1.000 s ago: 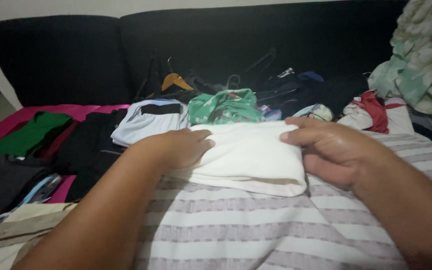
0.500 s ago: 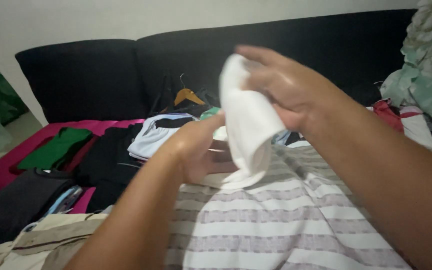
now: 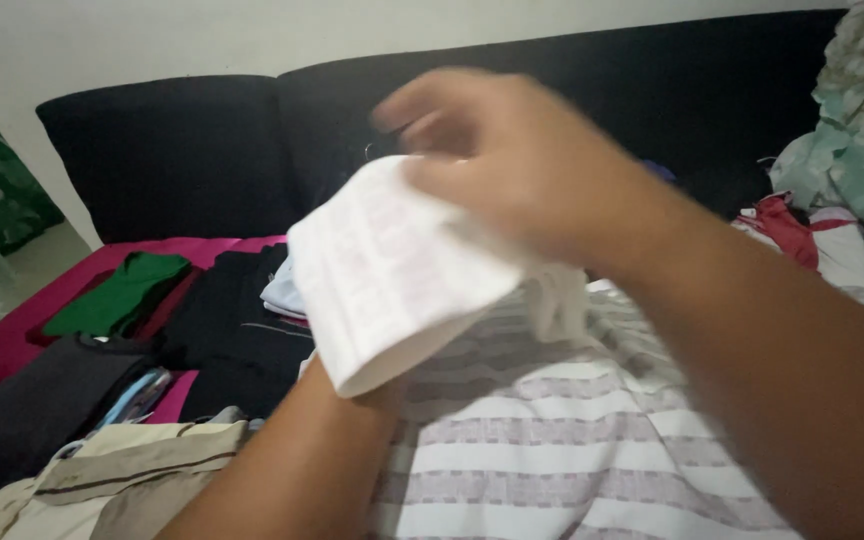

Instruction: Folding and organizing laundry on a bed.

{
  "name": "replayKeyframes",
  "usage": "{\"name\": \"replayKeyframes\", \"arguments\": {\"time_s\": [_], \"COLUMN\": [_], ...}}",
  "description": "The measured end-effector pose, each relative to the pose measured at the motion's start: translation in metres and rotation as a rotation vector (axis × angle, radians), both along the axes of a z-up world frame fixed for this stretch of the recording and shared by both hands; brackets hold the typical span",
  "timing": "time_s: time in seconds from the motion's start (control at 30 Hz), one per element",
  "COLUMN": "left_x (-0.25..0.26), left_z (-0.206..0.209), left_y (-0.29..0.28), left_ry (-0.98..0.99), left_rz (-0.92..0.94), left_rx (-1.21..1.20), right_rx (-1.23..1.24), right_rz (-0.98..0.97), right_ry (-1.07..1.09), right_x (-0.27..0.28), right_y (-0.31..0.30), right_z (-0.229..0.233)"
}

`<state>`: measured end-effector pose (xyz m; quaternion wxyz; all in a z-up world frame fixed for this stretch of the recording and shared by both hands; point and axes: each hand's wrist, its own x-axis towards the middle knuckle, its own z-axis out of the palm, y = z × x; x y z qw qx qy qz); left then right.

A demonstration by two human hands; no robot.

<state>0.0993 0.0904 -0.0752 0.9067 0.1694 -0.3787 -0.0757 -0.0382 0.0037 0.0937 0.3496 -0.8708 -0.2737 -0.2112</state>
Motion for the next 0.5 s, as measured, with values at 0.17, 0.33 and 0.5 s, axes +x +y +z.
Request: {"name": "replayKeyframes", "arguments": {"time_s": [0.17, 0.33, 0.5], "left_x": [-0.015, -0.037, -0.043], "left_z": [0.007, 0.015, -0.007], "left_y": [0.062, 0.146, 0.224], "left_ry": [0.067, 0.153, 0.251], "left_rz": [0.048, 0.115, 0.217], "left_rx": [0.032, 0.052, 0.062], "right_rx": [0.347, 0.982, 1.145], "right_rz": [-0.22, 0.158, 0.64], "right_ry": [0.282, 1.026, 1.249], "right_x": [0.063, 0.091, 0.121], "right_y": [-0.037, -0.036, -0.006], "right_z": [-0.041, -0.076, -0.086]}}
